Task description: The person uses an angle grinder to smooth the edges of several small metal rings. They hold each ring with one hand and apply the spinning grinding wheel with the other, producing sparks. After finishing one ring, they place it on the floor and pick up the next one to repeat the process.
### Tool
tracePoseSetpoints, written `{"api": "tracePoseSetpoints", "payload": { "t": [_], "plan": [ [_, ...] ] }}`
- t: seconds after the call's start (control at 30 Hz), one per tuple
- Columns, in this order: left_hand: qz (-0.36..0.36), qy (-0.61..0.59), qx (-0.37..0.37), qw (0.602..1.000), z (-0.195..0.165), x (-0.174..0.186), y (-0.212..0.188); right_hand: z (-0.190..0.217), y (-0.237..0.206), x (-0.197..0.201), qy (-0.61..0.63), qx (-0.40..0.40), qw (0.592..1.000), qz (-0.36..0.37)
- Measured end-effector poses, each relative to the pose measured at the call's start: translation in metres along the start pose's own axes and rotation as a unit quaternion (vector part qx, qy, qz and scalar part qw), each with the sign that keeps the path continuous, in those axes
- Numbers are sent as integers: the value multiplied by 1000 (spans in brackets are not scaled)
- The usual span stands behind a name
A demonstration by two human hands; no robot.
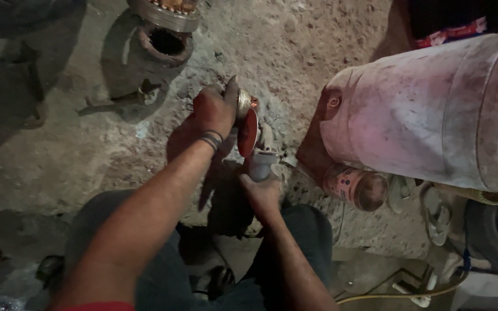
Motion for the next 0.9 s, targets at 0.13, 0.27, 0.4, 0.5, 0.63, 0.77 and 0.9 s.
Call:
{"api": "tracePoseSetpoints", "payload": {
  "t": [0.13,0.27,0.4,0.5,0.63,0.77,0.9],
  "plan": [
    [6,-1,-9,1000,-1,1,0,0,0,2,-4,-5,1000,22],
    [10,2,-4,1000,0,1,-1,-2,3,1,5,37,999,-17],
    [5,-9,-13,1000,-1,1,-3,-7,5,1,7,26,1000,-15],
    [1,-11,-10,1000,-6,3,-3,-5,4,5,16,32,999,-9],
    [39,-45,24,998,-17,10,-1,3,-3,11,108,36,994,3],
    [106,-81,8,991,-26,16,-1,7,-2,24,280,0,960,20],
    [73,-40,-64,994,-27,18,2,7,3,30,341,-27,939,19]
  ]
}}
Point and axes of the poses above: each hand's wrist, its own y-axis towards the middle knuckle, its own x-axis out of the back of the hand, z = x × y, the point moved 2 cm from there along y, towards the middle knuckle, and after that the axes turned 4 degrees about y, right-handed, at the moved point
